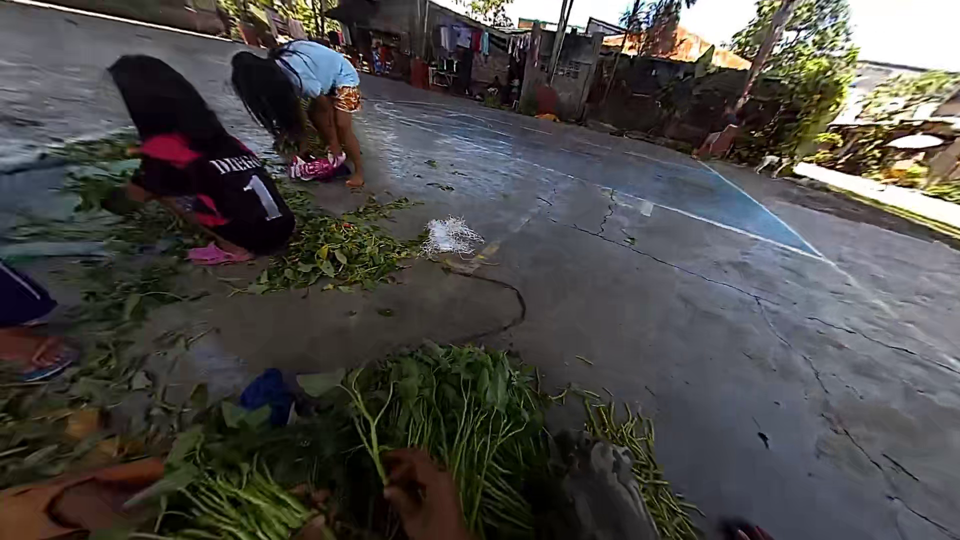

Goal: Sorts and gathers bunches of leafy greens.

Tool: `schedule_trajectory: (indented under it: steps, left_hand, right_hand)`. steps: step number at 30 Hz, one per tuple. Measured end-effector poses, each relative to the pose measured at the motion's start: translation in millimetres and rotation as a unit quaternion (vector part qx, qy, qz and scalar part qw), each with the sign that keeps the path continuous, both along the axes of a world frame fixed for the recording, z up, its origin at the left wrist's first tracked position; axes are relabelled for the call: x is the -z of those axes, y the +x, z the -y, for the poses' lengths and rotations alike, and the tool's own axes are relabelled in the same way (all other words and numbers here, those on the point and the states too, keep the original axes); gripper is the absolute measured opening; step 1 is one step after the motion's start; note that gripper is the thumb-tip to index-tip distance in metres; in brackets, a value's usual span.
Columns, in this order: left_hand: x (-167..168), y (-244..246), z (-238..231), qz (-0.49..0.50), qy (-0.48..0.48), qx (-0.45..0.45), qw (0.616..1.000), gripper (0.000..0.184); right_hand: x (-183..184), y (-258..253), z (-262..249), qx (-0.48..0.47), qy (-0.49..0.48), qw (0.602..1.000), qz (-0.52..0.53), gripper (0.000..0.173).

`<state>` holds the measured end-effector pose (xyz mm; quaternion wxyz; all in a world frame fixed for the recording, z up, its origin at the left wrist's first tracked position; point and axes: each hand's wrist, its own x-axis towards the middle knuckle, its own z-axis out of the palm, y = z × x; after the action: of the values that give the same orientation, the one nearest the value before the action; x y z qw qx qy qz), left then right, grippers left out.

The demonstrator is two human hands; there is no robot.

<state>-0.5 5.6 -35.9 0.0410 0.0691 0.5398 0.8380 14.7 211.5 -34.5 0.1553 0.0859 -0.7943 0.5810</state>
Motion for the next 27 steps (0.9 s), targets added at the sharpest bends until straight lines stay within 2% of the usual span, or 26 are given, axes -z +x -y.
schedule_trajectory:
  steps: [3, 7, 12, 14, 15, 17, 20, 23, 27]
  left_hand:
    - [-16.6, 5.8, -26.3, 0.05, -0.003, -0.08, 0.996, 0.051]
    - [-14.5, 4.0, -45.7, 0.048, -0.013, -0.119, 0.992, 0.059]
    - [-5.7, 5.8, -28.3, 0.087, -0.014, -0.043, 0.995, 0.056]
    - [-0.1, 10.9, -16.6, 0.096, -0.024, -0.04, 0.994, 0.053]
    - [3.2, 13.9, -9.8, 0.09, -0.016, -0.039, 0.995, 0.053]
    - [6.7, 20.8, 6.1, 0.085, 0.011, -0.03, 0.996, 0.058]
    - [-0.9, 31.2, 23.9, 0.098, 0.051, -0.048, 0.993, 0.058]
    - [-9.1, 35.5, 37.9, 0.083, 0.091, -0.065, 0.99, 0.055]
    - [-26.2, 37.0, 47.2, 0.07, 0.083, -0.149, 0.983, 0.047]
  right_hand:
    - [10.8, -0.6, 2.8, -0.013, -0.004, 1.0, -0.025, 0.034]
    - [19.8, 6.2, 6.7, -0.043, 0.008, 0.998, -0.045, 0.029]
    - [24.9, 12.6, 8.4, -0.113, 0.01, 0.993, -0.031, 0.029]
    - [20.6, 13.8, 1.3, -0.143, 0.018, 0.99, -0.005, 0.027]
    - [17.1, 12.5, -4.9, -0.135, 0.034, 0.99, 0.014, 0.026]
    - [15.1, 5.7, -21.7, -0.053, 0.076, 0.994, 0.066, 0.021]
    - [25.7, -11.6, -55.7, 0.07, 0.143, 0.973, 0.167, 0.03]
    - [41.9, -22.2, -79.0, 0.111, 0.151, 0.951, 0.245, 0.04]
    - [36.3, -33.8, -72.1, 0.149, 0.172, 0.944, 0.238, 0.036]
